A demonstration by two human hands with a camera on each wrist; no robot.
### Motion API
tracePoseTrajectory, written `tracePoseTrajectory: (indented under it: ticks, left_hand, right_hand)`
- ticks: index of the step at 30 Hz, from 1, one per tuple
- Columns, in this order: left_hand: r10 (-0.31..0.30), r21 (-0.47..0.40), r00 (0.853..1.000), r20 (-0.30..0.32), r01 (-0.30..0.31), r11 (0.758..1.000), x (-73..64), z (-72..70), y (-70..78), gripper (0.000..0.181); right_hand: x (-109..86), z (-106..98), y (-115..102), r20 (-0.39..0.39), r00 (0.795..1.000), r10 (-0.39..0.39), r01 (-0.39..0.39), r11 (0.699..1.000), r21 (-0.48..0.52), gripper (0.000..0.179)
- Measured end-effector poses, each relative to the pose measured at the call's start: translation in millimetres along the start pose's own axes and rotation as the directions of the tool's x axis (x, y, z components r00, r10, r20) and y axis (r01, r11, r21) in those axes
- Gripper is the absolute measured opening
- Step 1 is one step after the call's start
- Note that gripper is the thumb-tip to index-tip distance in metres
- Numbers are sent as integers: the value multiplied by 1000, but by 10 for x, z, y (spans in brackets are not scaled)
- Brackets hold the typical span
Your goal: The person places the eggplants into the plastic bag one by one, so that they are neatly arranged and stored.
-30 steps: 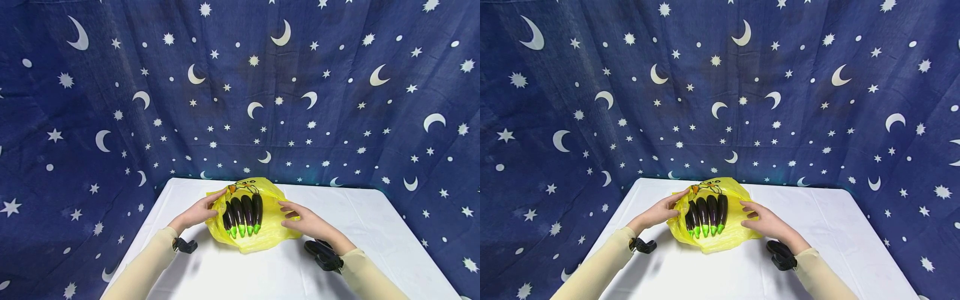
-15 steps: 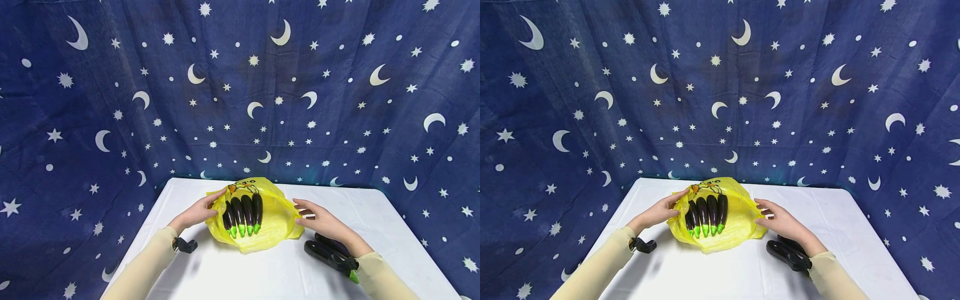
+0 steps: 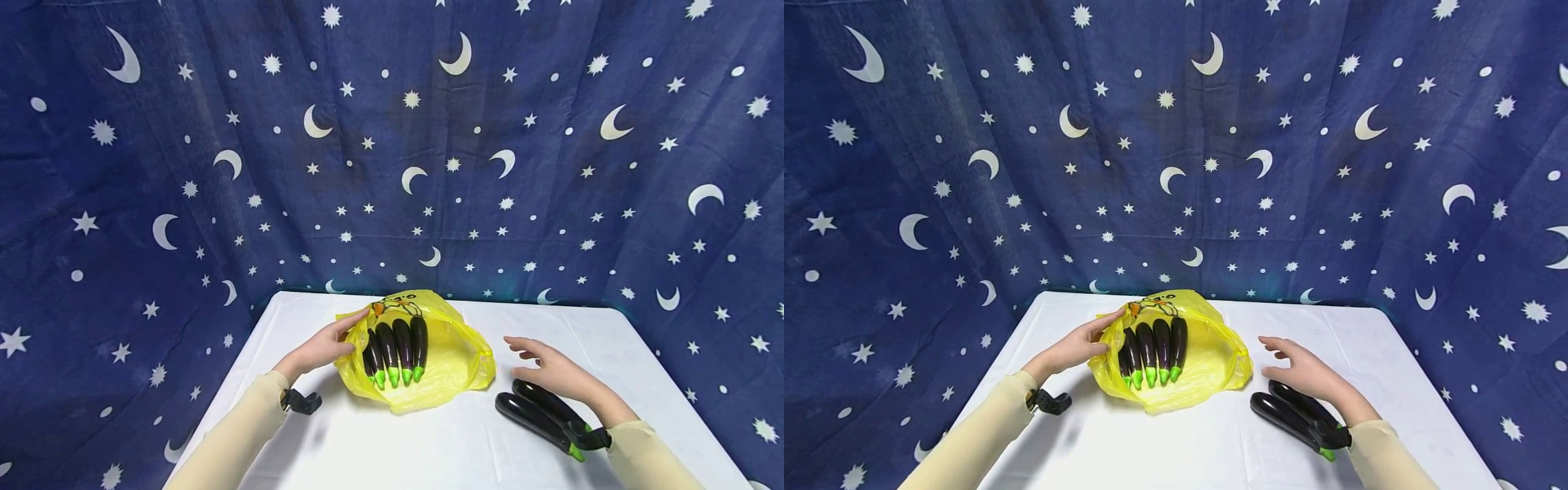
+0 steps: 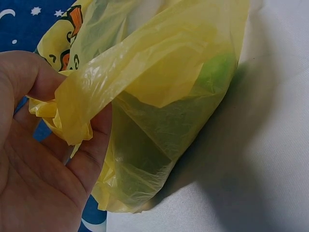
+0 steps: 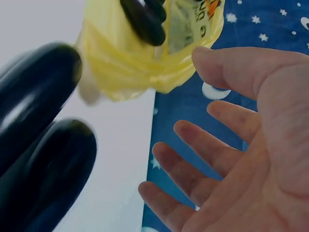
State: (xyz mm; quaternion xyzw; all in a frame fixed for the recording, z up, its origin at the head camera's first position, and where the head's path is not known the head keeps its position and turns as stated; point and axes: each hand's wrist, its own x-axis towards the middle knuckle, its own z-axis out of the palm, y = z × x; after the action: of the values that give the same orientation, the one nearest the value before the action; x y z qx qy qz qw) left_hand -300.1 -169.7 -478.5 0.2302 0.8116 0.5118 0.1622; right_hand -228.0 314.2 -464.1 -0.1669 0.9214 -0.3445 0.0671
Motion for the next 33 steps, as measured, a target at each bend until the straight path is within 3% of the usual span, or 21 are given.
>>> tracePoseTrajectory:
  ticks: [12,20,28,33]
  left_hand:
    - [-6,-3,1000,-3,6,1000,-10,-7,-25,82]
    - [1,-19,1000,4,-1,1000,11,-7,-29,83]
    - [5,-13,1000,8,-5,1000,14,-5,-25,82]
    - [16,-18,1000,12,-16,1000,17,3,-26,83]
  right_hand:
    - [-206,-40,251,88,986,140,-142,990,19,71]
    - [-288,-66,358,141,977,162,-166,986,23,73]
    - [-359,-86,464,202,971,128,-139,989,45,75]
    - [-374,-65,509,208,959,192,-202,979,26,76]
